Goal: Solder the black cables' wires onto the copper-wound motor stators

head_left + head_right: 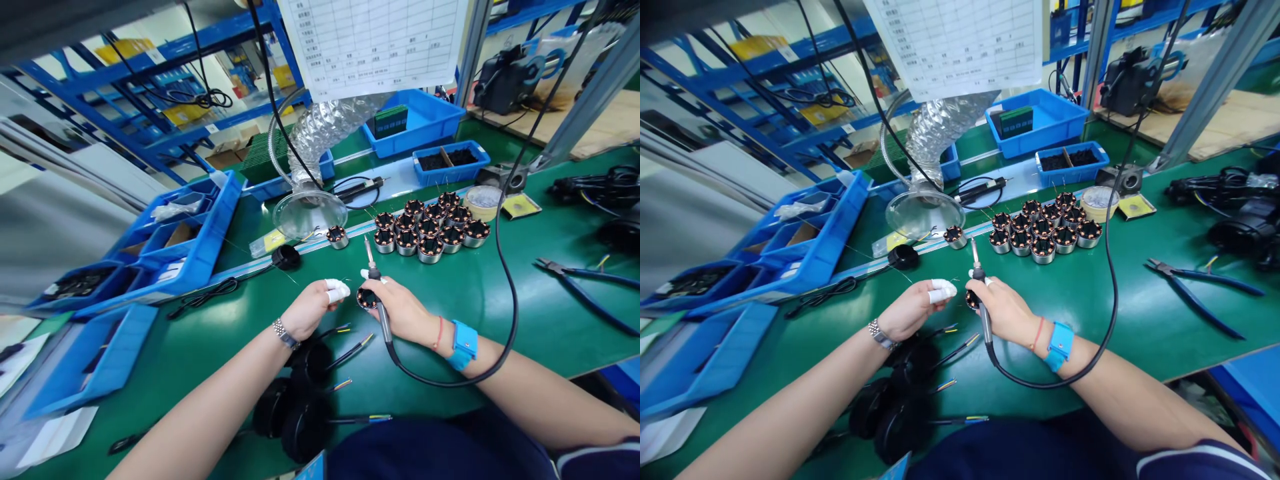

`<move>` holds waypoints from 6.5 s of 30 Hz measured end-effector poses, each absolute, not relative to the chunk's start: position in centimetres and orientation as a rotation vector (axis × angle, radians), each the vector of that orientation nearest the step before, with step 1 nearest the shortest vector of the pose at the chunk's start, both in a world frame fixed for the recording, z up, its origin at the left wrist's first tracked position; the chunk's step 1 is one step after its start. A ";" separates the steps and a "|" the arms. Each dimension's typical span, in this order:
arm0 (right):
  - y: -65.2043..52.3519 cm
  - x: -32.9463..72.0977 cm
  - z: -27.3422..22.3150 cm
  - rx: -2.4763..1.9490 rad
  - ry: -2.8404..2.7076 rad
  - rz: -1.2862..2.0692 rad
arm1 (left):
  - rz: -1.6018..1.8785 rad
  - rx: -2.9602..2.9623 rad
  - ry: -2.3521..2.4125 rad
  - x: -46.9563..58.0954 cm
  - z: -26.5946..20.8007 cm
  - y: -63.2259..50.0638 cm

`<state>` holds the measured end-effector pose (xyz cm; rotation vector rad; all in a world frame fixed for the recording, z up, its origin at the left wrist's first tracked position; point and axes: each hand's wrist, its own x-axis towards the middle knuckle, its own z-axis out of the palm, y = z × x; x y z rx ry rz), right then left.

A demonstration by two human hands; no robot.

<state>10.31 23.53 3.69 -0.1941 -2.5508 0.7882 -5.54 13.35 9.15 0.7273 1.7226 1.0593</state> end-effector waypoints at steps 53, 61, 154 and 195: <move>20.8 8.3 8.9 -0.053 -2.489 0.789 | 0.545 1.785 2.031 -7.4 9.7 7.9; 20.5 8.3 9.5 0.135 -2.581 0.695 | 0.643 1.818 1.862 -7.3 10.1 7.2; 24.5 11.6 7.8 -0.246 -2.380 0.916 | 0.975 0.926 1.888 -7.7 9.2 12.0; 24.0 10.5 8.9 -0.515 -2.163 1.369 | 0.972 0.915 1.897 -7.6 9.0 12.4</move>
